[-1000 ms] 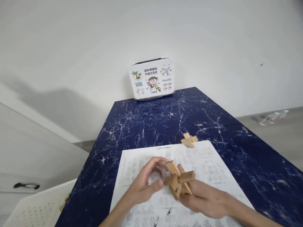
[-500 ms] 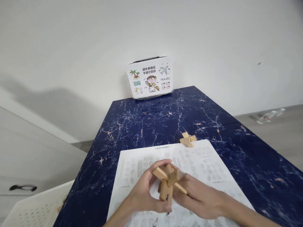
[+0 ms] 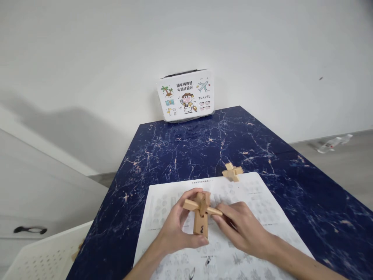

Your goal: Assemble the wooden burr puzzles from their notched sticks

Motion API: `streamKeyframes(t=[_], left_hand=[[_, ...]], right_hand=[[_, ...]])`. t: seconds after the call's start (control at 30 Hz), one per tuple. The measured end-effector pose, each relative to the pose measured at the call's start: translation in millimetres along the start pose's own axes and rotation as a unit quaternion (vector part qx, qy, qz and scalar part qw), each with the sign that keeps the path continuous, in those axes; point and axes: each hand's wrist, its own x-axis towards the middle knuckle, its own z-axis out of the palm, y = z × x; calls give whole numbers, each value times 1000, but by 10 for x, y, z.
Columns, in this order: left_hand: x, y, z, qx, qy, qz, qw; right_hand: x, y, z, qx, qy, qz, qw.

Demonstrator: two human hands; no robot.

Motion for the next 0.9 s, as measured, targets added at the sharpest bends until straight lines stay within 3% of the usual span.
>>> streamKeyframes(t=[0.43, 0.57, 0.63, 0.7, 0.77, 0.9], left_hand=[[17, 39, 5, 0, -19, 24, 1000], [17, 48, 28, 5, -8, 18, 1000], [15, 63, 42, 18, 4, 26, 999], [8, 84, 57, 43, 17, 45, 998], [-2, 109, 73, 77, 30, 60, 995], [-14, 155, 114, 139, 27, 82, 987]], right_hand=[[-12, 32, 45, -16, 41, -2, 999], [6, 21, 4, 11, 17, 23, 1000], [36, -20, -44, 74, -5, 62, 995], [76, -73, -100, 205, -28, 107, 973], [113, -113, -149, 343, -43, 135, 929], [148, -110, -184, 476, -109, 139, 862]])
